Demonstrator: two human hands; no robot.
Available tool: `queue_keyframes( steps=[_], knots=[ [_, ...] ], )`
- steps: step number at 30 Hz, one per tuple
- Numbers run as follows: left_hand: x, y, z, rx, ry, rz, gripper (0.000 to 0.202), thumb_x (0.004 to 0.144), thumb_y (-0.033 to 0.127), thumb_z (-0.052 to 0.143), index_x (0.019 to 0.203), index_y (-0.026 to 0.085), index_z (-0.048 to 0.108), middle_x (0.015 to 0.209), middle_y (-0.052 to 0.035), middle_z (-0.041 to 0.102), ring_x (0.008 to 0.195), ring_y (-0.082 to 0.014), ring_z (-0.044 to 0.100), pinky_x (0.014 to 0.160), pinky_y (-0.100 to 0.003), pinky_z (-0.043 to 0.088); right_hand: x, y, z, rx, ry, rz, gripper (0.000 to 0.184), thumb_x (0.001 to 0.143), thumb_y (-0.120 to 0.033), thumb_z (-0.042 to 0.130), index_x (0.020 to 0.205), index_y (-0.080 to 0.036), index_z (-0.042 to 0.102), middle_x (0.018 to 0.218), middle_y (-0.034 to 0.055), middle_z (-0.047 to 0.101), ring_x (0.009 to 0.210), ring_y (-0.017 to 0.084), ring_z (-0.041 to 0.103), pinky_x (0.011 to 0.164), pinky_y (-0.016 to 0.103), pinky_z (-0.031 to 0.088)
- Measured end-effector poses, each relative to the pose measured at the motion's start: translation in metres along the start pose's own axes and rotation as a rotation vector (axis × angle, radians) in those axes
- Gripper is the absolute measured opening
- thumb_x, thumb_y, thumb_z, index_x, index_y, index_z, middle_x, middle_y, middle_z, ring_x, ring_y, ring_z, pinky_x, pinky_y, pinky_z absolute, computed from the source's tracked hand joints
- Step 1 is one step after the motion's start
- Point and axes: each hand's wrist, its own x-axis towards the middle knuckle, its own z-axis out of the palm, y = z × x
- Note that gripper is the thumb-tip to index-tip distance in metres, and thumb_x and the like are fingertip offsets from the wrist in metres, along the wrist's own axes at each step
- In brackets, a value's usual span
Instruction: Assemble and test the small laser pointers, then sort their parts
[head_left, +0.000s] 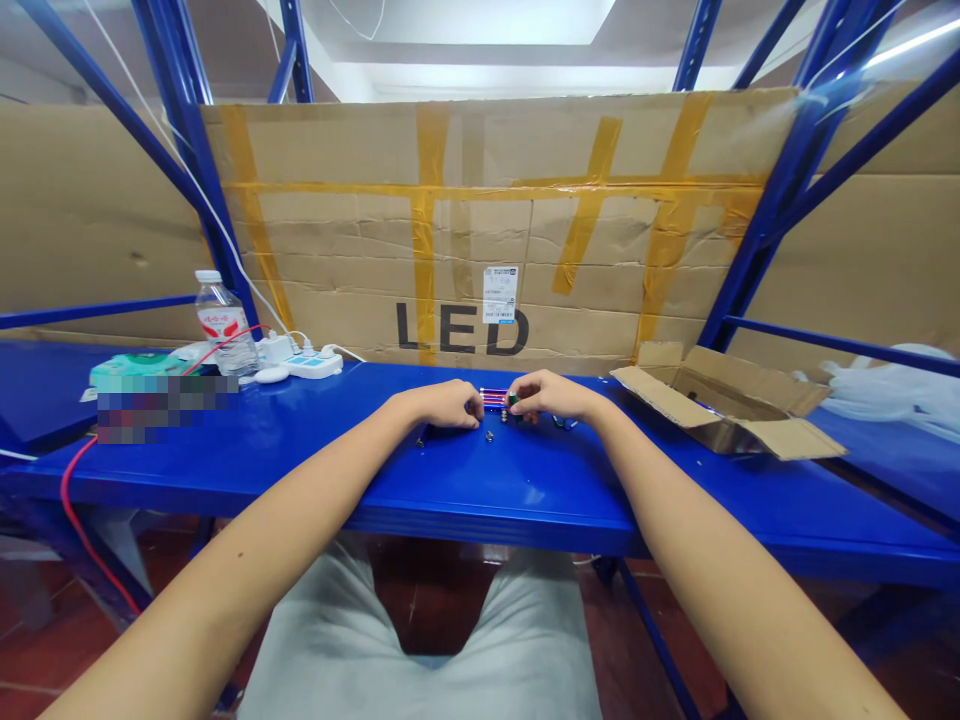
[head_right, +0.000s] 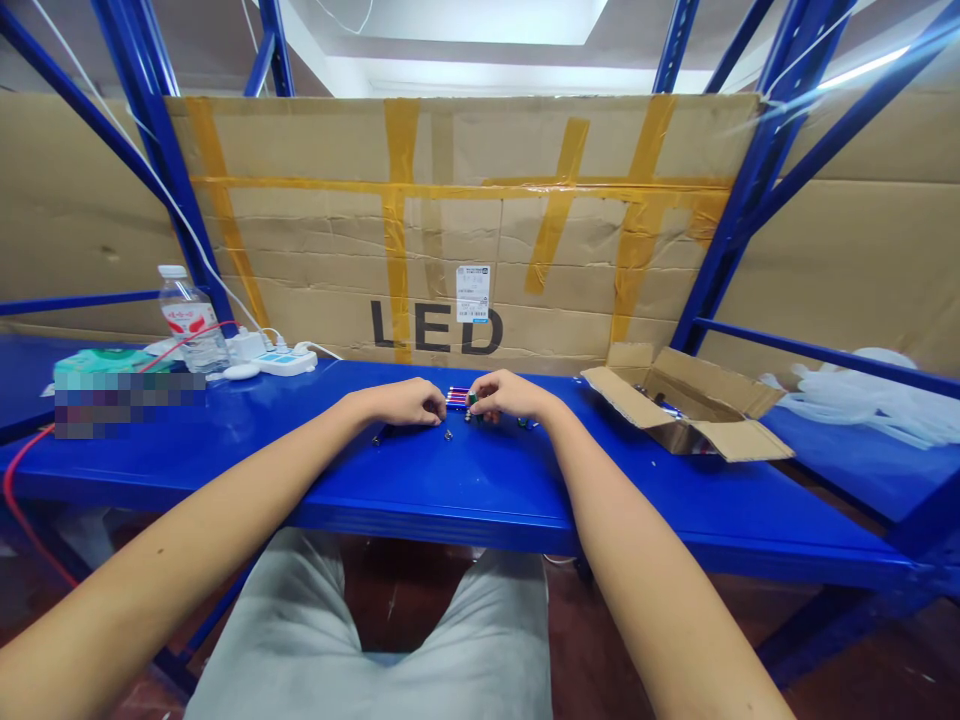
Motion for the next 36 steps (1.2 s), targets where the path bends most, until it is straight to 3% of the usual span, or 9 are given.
queue_keyframes(
  steps=[6, 11, 19, 23, 32, 34, 36],
  knots=[
    [0.003, 0.002, 0.001, -0.001, -0.006, -0.034, 0.006, 0.072, 0.017, 0.063, 0.076, 0.017, 0.068, 0.071, -0.0012, 0.067, 0.063, -0.0134, 0.057, 0.057, -0.023, 0.039, -0.001, -0.001, 0.001, 0.015, -0.021, 0.009, 0.019, 0.066, -0.030, 0.074, 0.077, -0.017, 0.066, 0.071, 0.0018, 0.068, 0.059, 0.013, 0.059, 0.056, 0.026, 0.049],
    [0.001, 0.007, 0.001, -0.007, -0.005, -0.102, 0.005, 0.072, 0.017, 0.062, 0.075, 0.016, 0.066, 0.071, -0.0015, 0.066, 0.063, -0.0133, 0.057, 0.058, -0.023, 0.039, -0.001, -0.003, 0.003, 0.000, -0.027, 0.029, 0.018, 0.065, -0.030, 0.074, 0.077, -0.018, 0.067, 0.073, 0.0021, 0.069, 0.060, 0.013, 0.059, 0.057, 0.026, 0.050],
    [0.007, 0.016, 0.008, -0.097, 0.397, 0.148, 0.012, 0.083, 0.022, 0.058, 0.088, 0.015, 0.067, 0.082, -0.0027, 0.070, 0.074, -0.0136, 0.060, 0.069, -0.025, 0.042, 0.000, 0.001, 0.003, -0.004, -0.038, 0.027, 0.016, 0.066, -0.027, 0.072, 0.078, -0.018, 0.069, 0.073, 0.0024, 0.070, 0.061, 0.014, 0.061, 0.058, 0.027, 0.051],
    [0.010, 0.027, 0.012, -0.106, 0.456, 0.206, 0.010, 0.084, 0.019, 0.058, 0.087, 0.016, 0.067, 0.082, -0.0024, 0.070, 0.072, -0.0127, 0.059, 0.067, -0.024, 0.042, 0.001, 0.002, 0.003, -0.017, -0.022, 0.019, 0.013, 0.067, -0.027, 0.072, 0.075, -0.017, 0.067, 0.070, 0.0019, 0.068, 0.060, 0.014, 0.061, 0.059, 0.028, 0.051],
    [0.006, 0.025, 0.008, -0.056, 0.435, 0.227, 0.015, 0.084, 0.019, 0.056, 0.090, 0.016, 0.069, 0.088, -0.0050, 0.070, 0.081, -0.0158, 0.061, 0.075, -0.028, 0.045, 0.002, 0.006, 0.000, 0.013, -0.001, -0.008, 0.015, 0.067, -0.025, 0.070, 0.080, -0.017, 0.068, 0.073, 0.0017, 0.069, 0.060, 0.013, 0.060, 0.061, 0.027, 0.051],
    [0.002, 0.024, 0.003, -0.115, 0.351, 0.193, 0.015, 0.082, 0.019, 0.057, 0.090, 0.015, 0.069, 0.084, -0.0038, 0.070, 0.076, -0.0146, 0.061, 0.071, -0.026, 0.045, 0.001, 0.006, -0.002, 0.006, -0.010, 0.006, 0.016, 0.066, -0.023, 0.069, 0.081, -0.018, 0.069, 0.076, 0.0023, 0.070, 0.061, 0.013, 0.060, 0.061, 0.027, 0.051],
    [-0.002, 0.023, -0.001, -0.163, 0.184, 0.160, 0.015, 0.078, 0.019, 0.060, 0.090, 0.016, 0.069, 0.081, -0.0022, 0.070, 0.072, -0.0140, 0.061, 0.067, -0.024, 0.045, 0.001, 0.006, -0.002, -0.008, -0.018, 0.019, 0.018, 0.065, -0.021, 0.068, 0.082, -0.018, 0.070, 0.077, 0.0024, 0.071, 0.062, 0.013, 0.060, 0.061, 0.027, 0.051]
  ],
)
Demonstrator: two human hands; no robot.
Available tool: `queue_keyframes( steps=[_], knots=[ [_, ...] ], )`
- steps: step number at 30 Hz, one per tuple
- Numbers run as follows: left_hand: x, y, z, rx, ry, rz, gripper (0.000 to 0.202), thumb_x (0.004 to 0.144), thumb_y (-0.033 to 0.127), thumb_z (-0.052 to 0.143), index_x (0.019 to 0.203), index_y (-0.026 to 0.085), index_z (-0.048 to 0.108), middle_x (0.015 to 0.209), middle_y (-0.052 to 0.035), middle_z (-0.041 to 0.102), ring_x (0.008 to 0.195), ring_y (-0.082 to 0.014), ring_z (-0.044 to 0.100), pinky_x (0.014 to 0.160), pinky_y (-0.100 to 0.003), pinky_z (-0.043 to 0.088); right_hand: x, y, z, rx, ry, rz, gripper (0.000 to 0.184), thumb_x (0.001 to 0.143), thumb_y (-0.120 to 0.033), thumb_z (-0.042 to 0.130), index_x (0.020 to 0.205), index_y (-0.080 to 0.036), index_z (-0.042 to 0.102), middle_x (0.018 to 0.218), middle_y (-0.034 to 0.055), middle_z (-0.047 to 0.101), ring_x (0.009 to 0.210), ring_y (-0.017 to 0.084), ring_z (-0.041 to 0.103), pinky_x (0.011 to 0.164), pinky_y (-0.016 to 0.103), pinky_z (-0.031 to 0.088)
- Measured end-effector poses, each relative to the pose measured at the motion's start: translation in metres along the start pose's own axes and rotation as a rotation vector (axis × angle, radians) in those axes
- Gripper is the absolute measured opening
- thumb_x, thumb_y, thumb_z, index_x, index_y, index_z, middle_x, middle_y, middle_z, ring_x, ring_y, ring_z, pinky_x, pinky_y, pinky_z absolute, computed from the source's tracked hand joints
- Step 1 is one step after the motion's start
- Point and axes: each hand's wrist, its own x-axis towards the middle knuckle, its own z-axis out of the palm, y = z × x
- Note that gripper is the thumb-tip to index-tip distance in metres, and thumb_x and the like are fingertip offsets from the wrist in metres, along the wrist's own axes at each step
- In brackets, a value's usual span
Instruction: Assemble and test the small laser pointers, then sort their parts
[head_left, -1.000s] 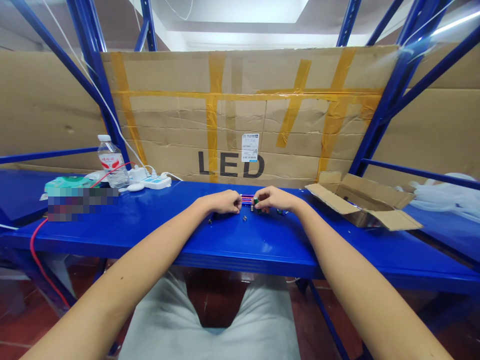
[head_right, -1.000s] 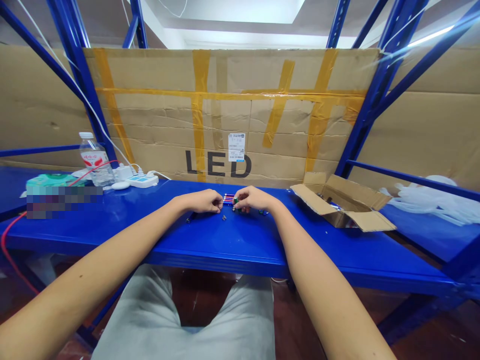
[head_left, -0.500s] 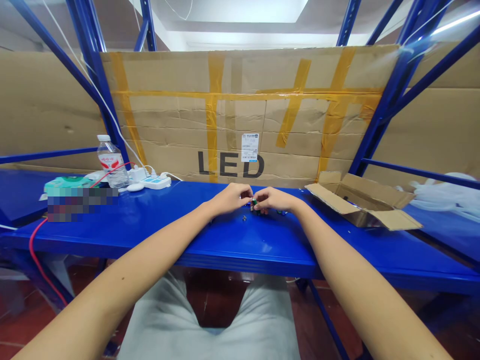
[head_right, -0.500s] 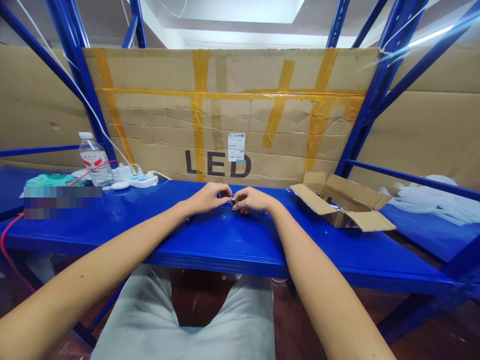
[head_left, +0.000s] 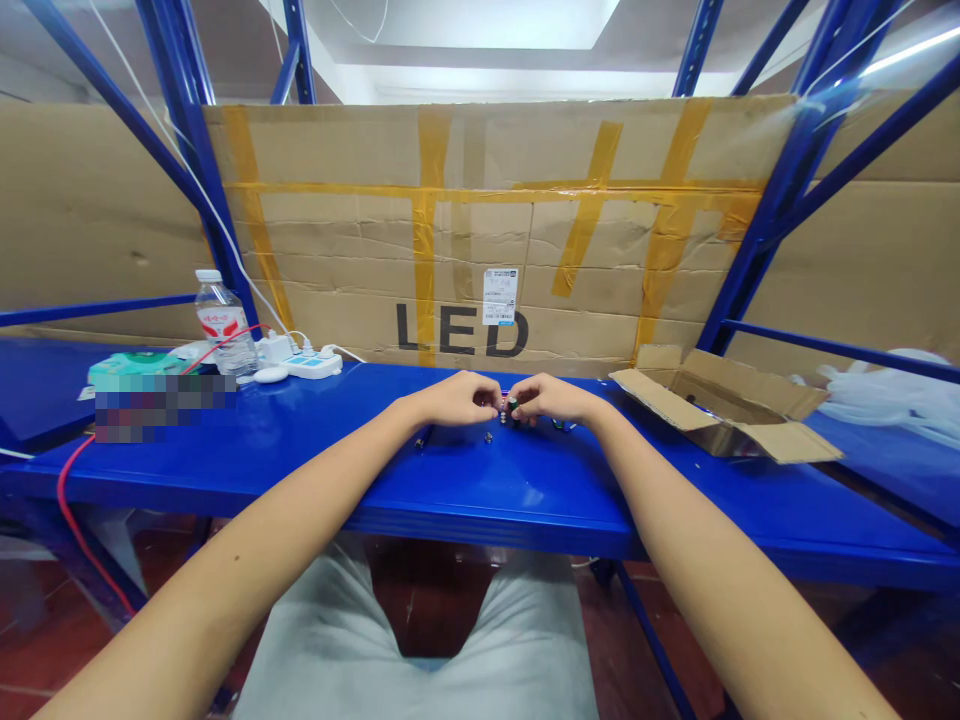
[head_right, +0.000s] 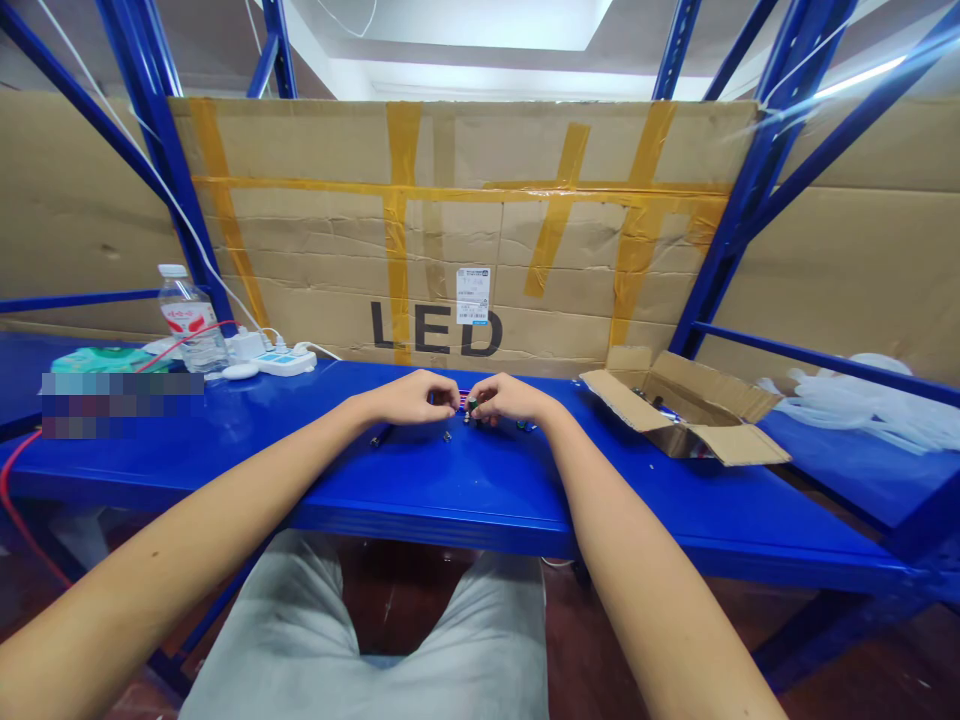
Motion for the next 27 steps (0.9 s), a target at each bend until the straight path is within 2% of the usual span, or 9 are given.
queue_keyframes(
  steps=[2, 4, 8, 11, 14, 17, 19, 23, 27],
  knots=[
    [-0.002, 0.001, -0.002, -0.010, -0.164, -0.052, 0.017, 0.074, 0.020, 0.064, 0.089, 0.017, 0.071, 0.078, -0.0011, 0.069, 0.070, -0.0142, 0.061, 0.064, -0.023, 0.044, 0.000, -0.001, 0.000, -0.011, 0.000, 0.006, 0.017, 0.064, -0.021, 0.068, 0.080, -0.018, 0.070, 0.074, 0.0017, 0.070, 0.061, 0.013, 0.059, 0.059, 0.026, 0.050],
    [-0.003, 0.001, -0.002, 0.005, -0.262, -0.081, 0.017, 0.072, 0.019, 0.064, 0.088, 0.017, 0.071, 0.078, -0.0007, 0.069, 0.070, -0.0145, 0.061, 0.063, -0.023, 0.044, -0.001, -0.002, 0.001, -0.007, 0.005, 0.007, 0.016, 0.063, -0.021, 0.069, 0.079, -0.019, 0.070, 0.072, 0.0010, 0.069, 0.060, 0.013, 0.058, 0.058, 0.026, 0.050],
    [-0.002, 0.001, 0.002, -0.018, -0.278, -0.071, 0.011, 0.071, 0.018, 0.064, 0.079, 0.018, 0.072, 0.075, -0.0001, 0.069, 0.070, -0.0134, 0.060, 0.064, -0.022, 0.043, -0.003, -0.006, 0.002, -0.024, 0.012, 0.023, 0.016, 0.063, -0.021, 0.068, 0.078, -0.019, 0.071, 0.069, 0.0005, 0.068, 0.058, 0.013, 0.056, 0.057, 0.026, 0.047],
    [-0.001, -0.002, 0.002, -0.071, -0.180, -0.063, 0.008, 0.071, 0.017, 0.064, 0.076, 0.017, 0.071, 0.073, 0.0000, 0.070, 0.069, -0.0128, 0.060, 0.065, -0.022, 0.044, -0.003, -0.007, 0.001, -0.089, 0.018, -0.001, 0.020, 0.064, -0.021, 0.068, 0.082, -0.018, 0.075, 0.076, 0.0020, 0.071, 0.066, 0.015, 0.059, 0.062, 0.026, 0.046],
    [0.002, -0.007, -0.001, -0.154, 0.049, -0.056, 0.011, 0.075, 0.018, 0.061, 0.080, 0.015, 0.070, 0.075, -0.0015, 0.070, 0.069, -0.0122, 0.061, 0.066, -0.022, 0.045, -0.001, -0.006, 0.002, -0.142, 0.041, -0.030, 0.023, 0.066, -0.025, 0.069, 0.087, -0.017, 0.077, 0.083, 0.0034, 0.073, 0.077, 0.018, 0.061, 0.072, 0.028, 0.047],
    [0.005, -0.012, -0.001, -0.222, 0.246, -0.094, 0.011, 0.077, 0.020, 0.060, 0.081, 0.013, 0.068, 0.071, -0.0020, 0.068, 0.065, -0.0114, 0.059, 0.063, -0.023, 0.045, 0.001, -0.007, 0.007, -0.149, 0.045, -0.055, 0.023, 0.070, -0.029, 0.068, 0.087, -0.016, 0.076, 0.082, 0.0038, 0.072, 0.076, 0.018, 0.060, 0.073, 0.029, 0.045],
    [0.007, -0.015, 0.001, -0.235, 0.283, -0.119, 0.010, 0.076, 0.020, 0.060, 0.079, 0.013, 0.067, 0.069, -0.0018, 0.067, 0.063, -0.0111, 0.059, 0.061, -0.023, 0.044, 0.001, -0.009, 0.011, -0.141, 0.042, -0.095, 0.022, 0.072, -0.031, 0.066, 0.083, -0.015, 0.075, 0.079, 0.0034, 0.071, 0.073, 0.017, 0.058, 0.071, 0.028, 0.044],
    [0.007, -0.018, 0.007, -0.279, 0.271, -0.149, 0.009, 0.074, 0.020, 0.060, 0.078, 0.013, 0.065, 0.064, 0.0002, 0.063, 0.059, -0.0103, 0.057, 0.057, -0.022, 0.043, 0.003, -0.012, 0.016, -0.135, 0.073, -0.151, 0.023, 0.078, -0.035, 0.062, 0.080, -0.015, 0.072, 0.073, 0.0020, 0.067, 0.068, 0.015, 0.056, 0.068, 0.028, 0.042],
    [0.008, -0.019, 0.009, -0.319, 0.292, -0.175, 0.009, 0.074, 0.021, 0.061, 0.077, 0.013, 0.064, 0.059, 0.0016, 0.061, 0.055, -0.0092, 0.055, 0.053, -0.020, 0.040, 0.005, -0.013, 0.022, -0.076, 0.094, -0.136, 0.025, 0.083, -0.036, 0.058, 0.091, -0.015, 0.069, 0.071, 0.0022, 0.066, 0.064, 0.015, 0.056, 0.064, 0.028, 0.044]
  ],
)
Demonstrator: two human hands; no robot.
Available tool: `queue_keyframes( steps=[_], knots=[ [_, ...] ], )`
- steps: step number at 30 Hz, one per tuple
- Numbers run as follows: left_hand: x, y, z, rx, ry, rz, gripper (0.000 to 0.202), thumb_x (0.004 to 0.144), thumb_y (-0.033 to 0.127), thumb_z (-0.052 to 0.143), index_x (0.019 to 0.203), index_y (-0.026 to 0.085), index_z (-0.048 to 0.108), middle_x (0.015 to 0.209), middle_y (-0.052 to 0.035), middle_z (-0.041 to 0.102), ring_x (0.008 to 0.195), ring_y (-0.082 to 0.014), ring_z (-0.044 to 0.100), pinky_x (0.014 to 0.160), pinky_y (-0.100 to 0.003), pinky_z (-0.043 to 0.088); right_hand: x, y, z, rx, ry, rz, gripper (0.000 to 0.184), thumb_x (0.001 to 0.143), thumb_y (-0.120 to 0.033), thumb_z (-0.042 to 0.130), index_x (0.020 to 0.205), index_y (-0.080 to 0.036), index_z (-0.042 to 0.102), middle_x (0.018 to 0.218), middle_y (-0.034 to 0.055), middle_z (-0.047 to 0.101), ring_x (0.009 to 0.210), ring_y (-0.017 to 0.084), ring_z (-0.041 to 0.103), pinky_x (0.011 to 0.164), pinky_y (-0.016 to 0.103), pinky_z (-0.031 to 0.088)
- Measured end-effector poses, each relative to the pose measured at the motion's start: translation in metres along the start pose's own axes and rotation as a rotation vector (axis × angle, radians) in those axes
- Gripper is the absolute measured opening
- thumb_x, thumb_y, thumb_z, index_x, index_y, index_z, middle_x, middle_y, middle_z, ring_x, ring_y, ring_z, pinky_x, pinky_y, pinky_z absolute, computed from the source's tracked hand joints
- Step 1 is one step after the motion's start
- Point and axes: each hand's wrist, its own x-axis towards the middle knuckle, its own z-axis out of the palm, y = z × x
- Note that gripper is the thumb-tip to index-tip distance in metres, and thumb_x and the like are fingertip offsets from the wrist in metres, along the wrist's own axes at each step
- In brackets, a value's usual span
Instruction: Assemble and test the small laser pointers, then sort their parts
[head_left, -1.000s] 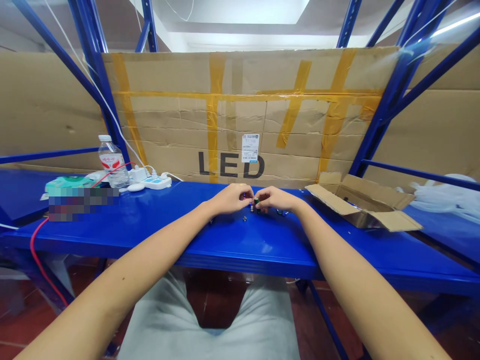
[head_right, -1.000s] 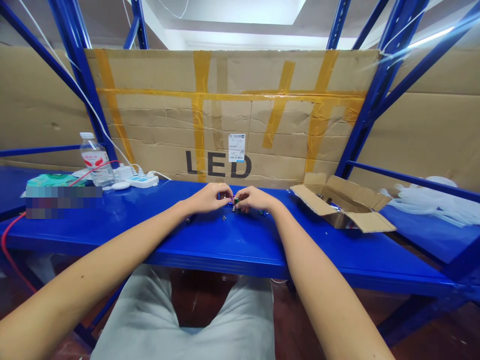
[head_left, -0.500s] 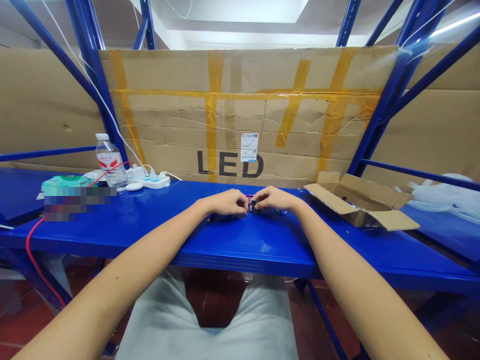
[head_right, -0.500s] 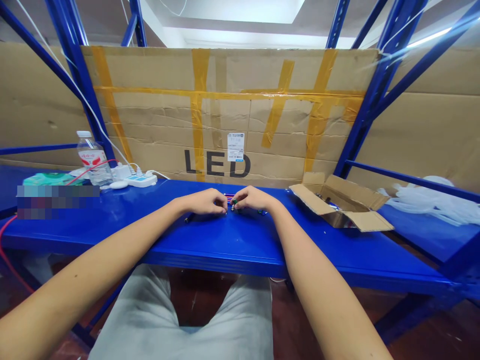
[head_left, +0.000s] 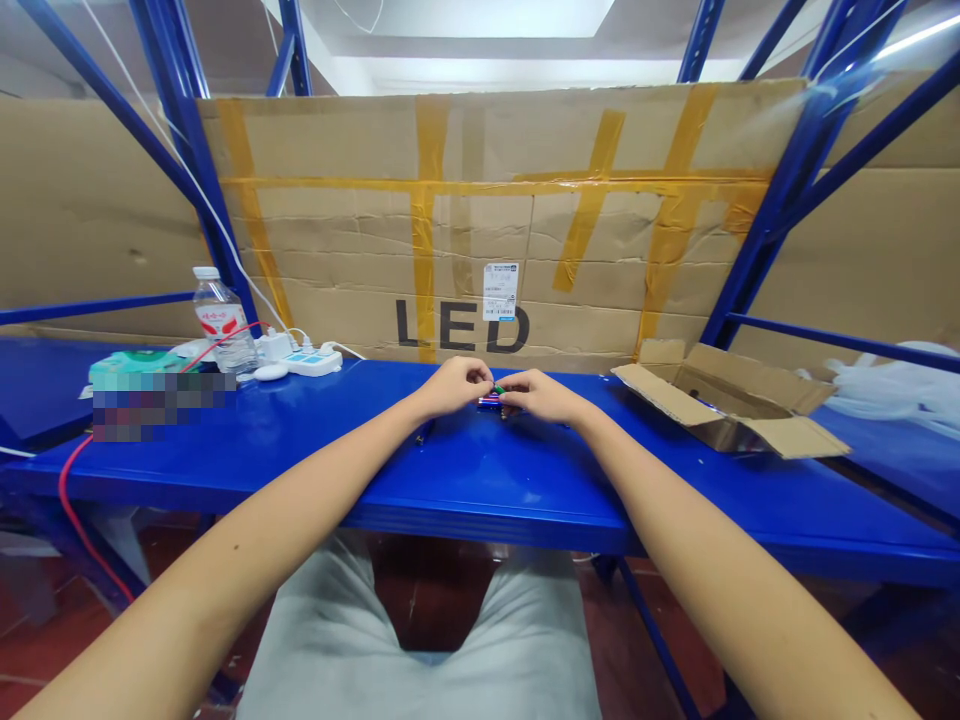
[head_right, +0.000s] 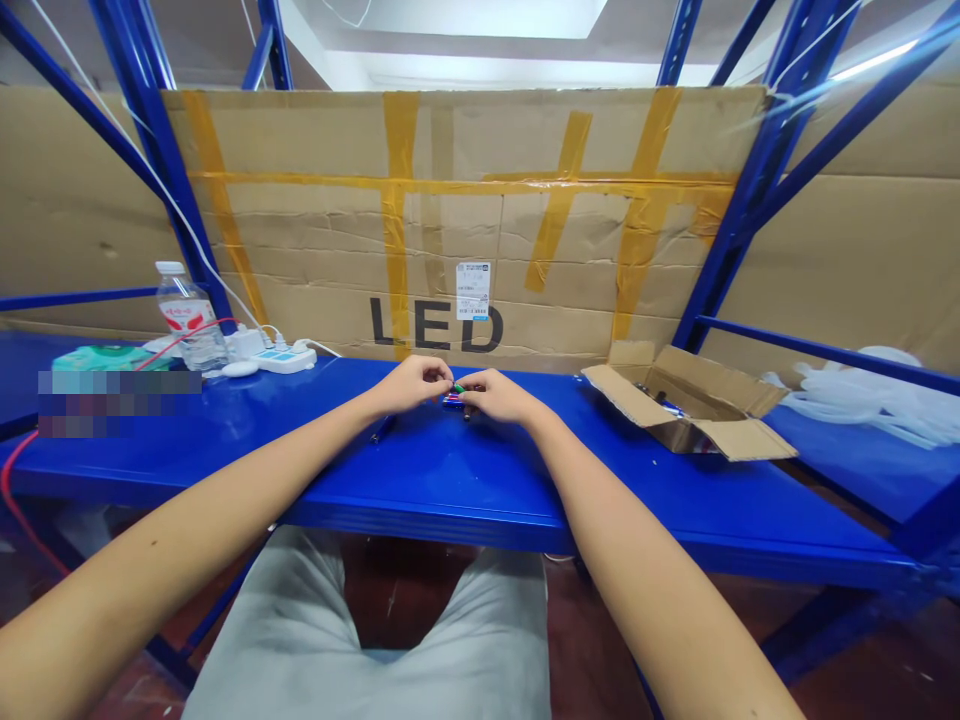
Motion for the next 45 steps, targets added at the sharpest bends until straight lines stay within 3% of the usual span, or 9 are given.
queue_keyframes(
  steps=[5, 10, 14, 17, 24, 29, 31, 36, 45],
  knots=[
    [0.001, -0.001, 0.001, -0.084, 0.005, -0.075, 0.007, 0.076, 0.019, 0.058, 0.073, 0.013, 0.061, 0.051, 0.0026, 0.057, 0.046, -0.0076, 0.050, 0.048, -0.019, 0.037, 0.006, 0.004, 0.013, -0.072, 0.193, -0.067, 0.015, 0.083, -0.028, 0.057, 0.090, -0.016, 0.063, 0.082, 0.0042, 0.066, 0.074, 0.016, 0.058, 0.069, 0.028, 0.045],
    [0.001, -0.005, 0.001, -0.119, -0.021, -0.115, 0.009, 0.076, 0.018, 0.056, 0.069, 0.013, 0.059, 0.050, 0.0023, 0.057, 0.043, -0.0069, 0.049, 0.047, -0.018, 0.036, 0.009, 0.011, 0.021, -0.154, 0.356, -0.069, 0.017, 0.075, -0.023, 0.064, 0.085, -0.020, 0.051, 0.078, 0.0008, 0.062, 0.070, 0.016, 0.057, 0.065, 0.028, 0.044],
    [0.002, -0.007, 0.002, -0.165, -0.018, -0.105, 0.010, 0.078, 0.020, 0.057, 0.073, 0.013, 0.060, 0.051, 0.0015, 0.058, 0.043, -0.0075, 0.050, 0.046, -0.019, 0.038, 0.008, 0.008, 0.019, -0.274, 0.449, -0.125, 0.006, 0.075, -0.016, 0.059, 0.077, -0.019, 0.054, 0.081, 0.0042, 0.066, 0.076, 0.018, 0.059, 0.070, 0.030, 0.043],
    [0.002, -0.006, 0.002, -0.193, -0.025, -0.085, 0.011, 0.079, 0.022, 0.058, 0.073, 0.012, 0.060, 0.050, 0.0015, 0.058, 0.043, -0.0076, 0.050, 0.046, -0.019, 0.037, 0.006, 0.003, 0.016, -0.302, 0.427, -0.152, 0.002, 0.078, -0.018, 0.058, 0.077, -0.018, 0.060, 0.082, 0.0055, 0.069, 0.078, 0.019, 0.060, 0.073, 0.030, 0.043],
    [0.001, 0.000, 0.002, -0.164, 0.007, -0.047, 0.010, 0.078, 0.020, 0.059, 0.073, 0.012, 0.061, 0.048, 0.0025, 0.056, 0.043, -0.0074, 0.048, 0.047, -0.019, 0.035, 0.005, 0.000, 0.014, -0.455, 0.351, -0.183, 0.019, 0.089, -0.016, 0.047, 0.081, -0.017, 0.064, 0.085, 0.0085, 0.070, 0.080, 0.020, 0.061, 0.073, 0.030, 0.041],
    [0.001, -0.001, 0.001, -0.159, -0.010, -0.083, 0.011, 0.079, 0.020, 0.057, 0.073, 0.012, 0.062, 0.050, 0.0018, 0.057, 0.045, -0.0080, 0.049, 0.047, -0.020, 0.037, 0.006, 0.002, 0.016, -0.445, 0.384, -0.198, 0.007, 0.084, -0.019, 0.055, 0.087, -0.018, 0.061, 0.090, 0.0078, 0.066, 0.085, 0.020, 0.059, 0.077, 0.031, 0.042],
    [0.002, -0.001, 0.000, -0.163, -0.013, -0.087, 0.011, 0.079, 0.020, 0.057, 0.073, 0.012, 0.061, 0.050, 0.0016, 0.057, 0.045, -0.0080, 0.049, 0.047, -0.020, 0.037, 0.006, 0.002, 0.016, -0.429, 0.432, -0.226, 0.011, 0.078, -0.018, 0.059, 0.089, -0.019, 0.058, 0.090, 0.0067, 0.063, 0.084, 0.020, 0.057, 0.076, 0.031, 0.043],
    [0.001, 0.000, 0.000, -0.185, -0.022, -0.048, 0.008, 0.077, 0.019, 0.056, 0.073, 0.013, 0.060, 0.051, 0.0021, 0.057, 0.045, -0.0079, 0.049, 0.048, -0.020, 0.037, 0.005, 0.002, 0.013, -0.385, 0.473, -0.285, 0.006, 0.077, -0.013, 0.055, 0.076, -0.019, 0.053, 0.080, 0.0045, 0.059, 0.077, 0.019, 0.055, 0.071, 0.030, 0.042],
    [0.001, 0.000, 0.001, -0.121, -0.030, -0.059, 0.011, 0.077, 0.022, 0.057, 0.071, 0.013, 0.060, 0.049, 0.0030, 0.055, 0.046, -0.0078, 0.047, 0.049, -0.021, 0.036, 0.003, 0.002, 0.010, -0.477, 0.383, -0.247, 0.012, 0.084, -0.015, 0.053, 0.085, -0.017, 0.065, 0.088, 0.0085, 0.070, 0.083, 0.021, 0.061, 0.074, 0.029, 0.041]
  ],
)
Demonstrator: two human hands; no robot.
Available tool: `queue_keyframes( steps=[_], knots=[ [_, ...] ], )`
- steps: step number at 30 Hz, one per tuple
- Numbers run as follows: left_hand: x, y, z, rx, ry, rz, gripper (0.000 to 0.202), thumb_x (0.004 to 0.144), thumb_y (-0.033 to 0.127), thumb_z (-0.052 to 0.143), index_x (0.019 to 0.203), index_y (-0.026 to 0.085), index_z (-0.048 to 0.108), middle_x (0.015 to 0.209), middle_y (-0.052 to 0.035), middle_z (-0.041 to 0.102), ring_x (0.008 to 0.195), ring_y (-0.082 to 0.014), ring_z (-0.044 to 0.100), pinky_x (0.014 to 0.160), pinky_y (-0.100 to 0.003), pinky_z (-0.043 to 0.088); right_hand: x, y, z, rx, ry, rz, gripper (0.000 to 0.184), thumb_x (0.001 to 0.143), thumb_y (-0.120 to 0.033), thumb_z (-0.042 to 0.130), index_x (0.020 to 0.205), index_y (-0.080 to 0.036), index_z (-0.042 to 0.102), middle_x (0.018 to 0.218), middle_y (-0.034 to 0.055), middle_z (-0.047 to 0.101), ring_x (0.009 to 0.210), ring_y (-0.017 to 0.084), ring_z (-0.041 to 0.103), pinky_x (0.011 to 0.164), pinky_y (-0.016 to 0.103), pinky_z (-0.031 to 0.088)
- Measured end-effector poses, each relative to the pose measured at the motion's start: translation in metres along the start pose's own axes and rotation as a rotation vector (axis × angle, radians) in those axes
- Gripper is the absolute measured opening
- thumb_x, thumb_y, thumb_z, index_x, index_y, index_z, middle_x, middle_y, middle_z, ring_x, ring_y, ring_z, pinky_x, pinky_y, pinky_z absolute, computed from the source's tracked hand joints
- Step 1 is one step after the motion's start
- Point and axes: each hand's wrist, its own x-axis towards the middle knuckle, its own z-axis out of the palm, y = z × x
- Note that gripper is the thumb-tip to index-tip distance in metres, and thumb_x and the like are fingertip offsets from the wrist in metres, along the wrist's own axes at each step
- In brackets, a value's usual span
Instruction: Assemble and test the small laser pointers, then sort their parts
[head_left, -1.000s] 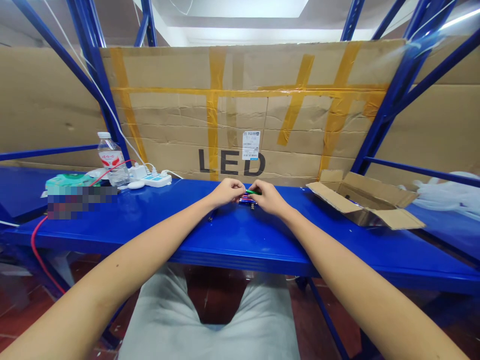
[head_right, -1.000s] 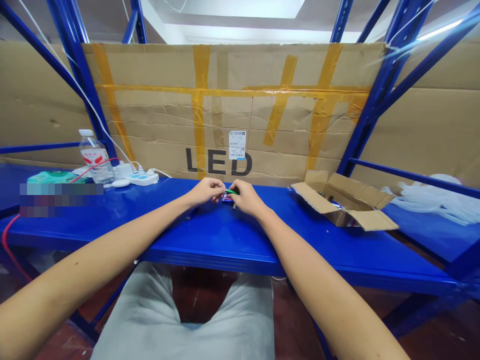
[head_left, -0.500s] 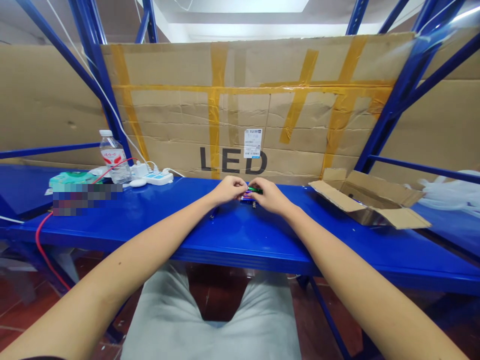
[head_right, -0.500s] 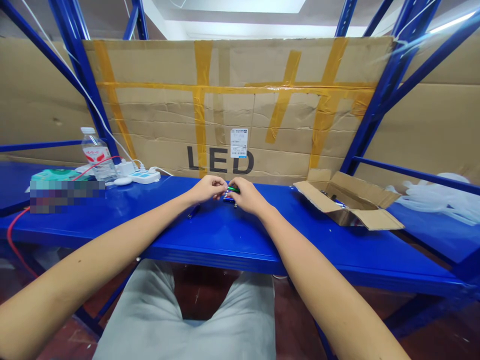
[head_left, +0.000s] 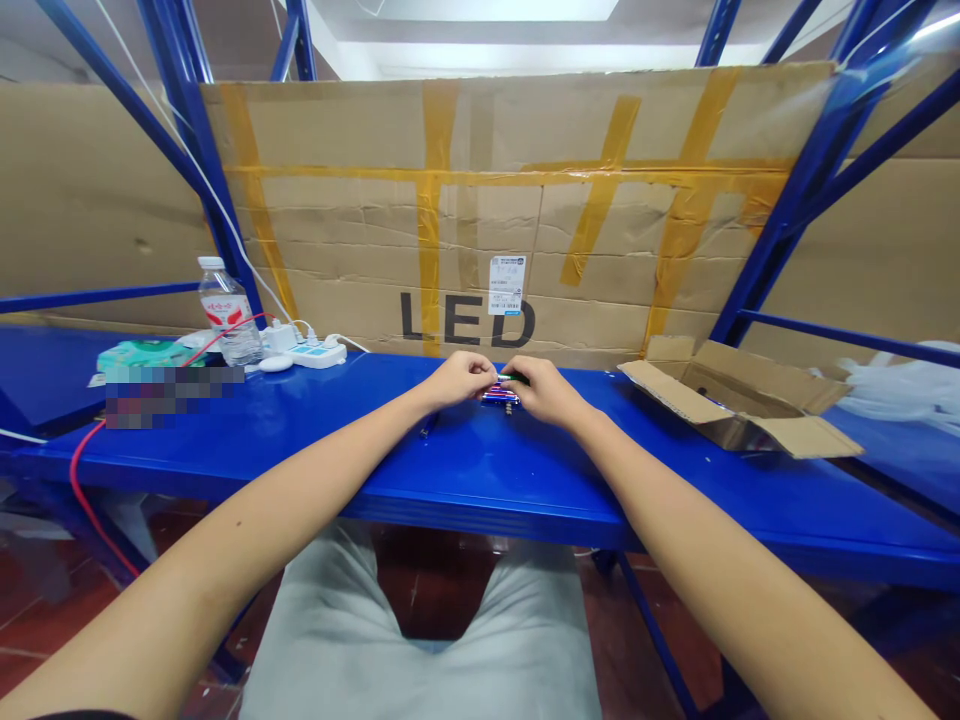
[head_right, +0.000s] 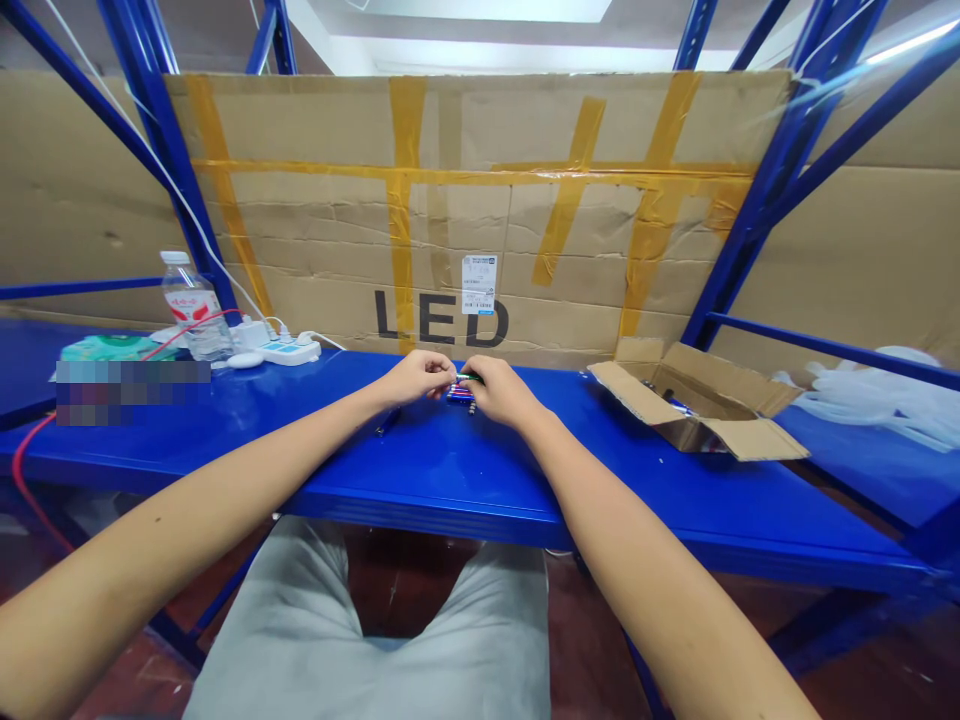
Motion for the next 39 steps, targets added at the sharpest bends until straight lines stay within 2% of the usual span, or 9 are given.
queue_keyframes(
  steps=[5, 9, 13, 16, 20, 25, 29, 31, 39],
  knots=[
    [-0.0015, -0.0004, 0.0011, 0.068, -0.001, 0.025, 0.010, 0.077, 0.022, 0.057, 0.072, 0.014, 0.059, 0.052, 0.0034, 0.055, 0.048, -0.0083, 0.048, 0.050, -0.021, 0.036, -0.0007, -0.0056, -0.0024, -0.091, -0.097, 0.039, 0.021, 0.089, -0.018, 0.048, 0.080, -0.018, 0.067, 0.082, 0.0099, 0.070, 0.076, 0.021, 0.060, 0.069, 0.029, 0.038],
    [-0.0042, -0.0007, 0.0024, 0.166, 0.009, 0.104, 0.008, 0.077, 0.021, 0.058, 0.075, 0.014, 0.060, 0.057, 0.0031, 0.056, 0.053, -0.0087, 0.049, 0.053, -0.021, 0.036, -0.0002, -0.0065, -0.0024, -0.038, -0.192, 0.131, 0.030, 0.093, -0.022, 0.041, 0.071, -0.018, 0.061, 0.070, 0.0065, 0.065, 0.066, 0.017, 0.054, 0.064, 0.028, 0.035],
    [-0.0040, -0.0018, 0.0006, 0.219, 0.047, 0.179, 0.010, 0.078, 0.022, 0.057, 0.078, 0.014, 0.062, 0.063, 0.0017, 0.058, 0.059, -0.0094, 0.050, 0.056, -0.022, 0.036, 0.0002, -0.0027, 0.0014, 0.053, -0.093, 0.117, 0.008, 0.084, -0.026, 0.056, 0.083, -0.018, 0.057, 0.085, 0.0060, 0.064, 0.077, 0.018, 0.055, 0.069, 0.028, 0.039],
    [-0.0035, -0.0022, -0.0009, 0.205, 0.049, 0.180, 0.010, 0.078, 0.022, 0.057, 0.078, 0.014, 0.062, 0.062, 0.0023, 0.057, 0.058, -0.0093, 0.049, 0.056, -0.022, 0.036, -0.0006, -0.0001, 0.0031, 0.102, -0.010, 0.096, 0.016, 0.074, -0.022, 0.063, 0.088, -0.018, 0.054, 0.088, 0.0054, 0.063, 0.078, 0.019, 0.055, 0.069, 0.029, 0.041],
    [-0.0042, -0.0008, -0.0003, 0.179, 0.038, 0.157, 0.011, 0.079, 0.024, 0.057, 0.078, 0.014, 0.061, 0.061, 0.0025, 0.057, 0.057, -0.0094, 0.049, 0.055, -0.022, 0.036, -0.0015, -0.0002, -0.0006, 0.126, 0.003, 0.086, 0.004, 0.078, -0.020, 0.057, 0.080, -0.017, 0.058, 0.083, 0.0060, 0.065, 0.076, 0.019, 0.057, 0.069, 0.029, 0.041],
    [-0.0041, -0.0004, 0.0006, 0.246, 0.063, 0.210, 0.011, 0.079, 0.024, 0.057, 0.078, 0.014, 0.062, 0.063, 0.0022, 0.058, 0.059, -0.0099, 0.049, 0.057, -0.023, 0.036, -0.0001, -0.0021, -0.0032, 0.056, -0.073, 0.047, 0.023, 0.089, -0.021, 0.044, 0.078, -0.016, 0.063, 0.078, 0.0064, 0.066, 0.074, 0.019, 0.057, 0.071, 0.030, 0.040],
    [-0.0026, -0.0014, -0.0005, 0.248, 0.085, 0.239, 0.012, 0.079, 0.024, 0.056, 0.078, 0.014, 0.062, 0.064, 0.0020, 0.057, 0.060, -0.0100, 0.048, 0.057, -0.023, 0.036, 0.0004, -0.0019, 0.0010, 0.071, 0.015, 0.028, 0.008, 0.079, -0.023, 0.058, 0.086, -0.017, 0.059, 0.086, 0.0059, 0.062, 0.079, 0.019, 0.055, 0.072, 0.030, 0.041],
    [-0.0023, -0.0015, -0.0006, 0.226, 0.079, 0.234, 0.012, 0.079, 0.024, 0.056, 0.078, 0.014, 0.061, 0.063, 0.0020, 0.057, 0.060, -0.0098, 0.048, 0.057, -0.023, 0.036, -0.0003, -0.0011, 0.0023, 0.101, 0.052, 0.041, 0.014, 0.074, -0.021, 0.062, 0.086, -0.018, 0.056, 0.085, 0.0040, 0.060, 0.077, 0.018, 0.054, 0.069, 0.029, 0.041],
    [-0.0016, -0.0021, 0.0015, 0.234, 0.052, 0.238, 0.011, 0.080, 0.024, 0.056, 0.078, 0.014, 0.061, 0.062, 0.0022, 0.057, 0.059, -0.0098, 0.049, 0.056, -0.023, 0.035, -0.0019, -0.0028, -0.0046, 0.117, 0.037, 0.015, 0.007, 0.080, -0.021, 0.057, 0.076, -0.017, 0.060, 0.078, 0.0054, 0.064, 0.075, 0.018, 0.056, 0.071, 0.030, 0.041]
  ],
)
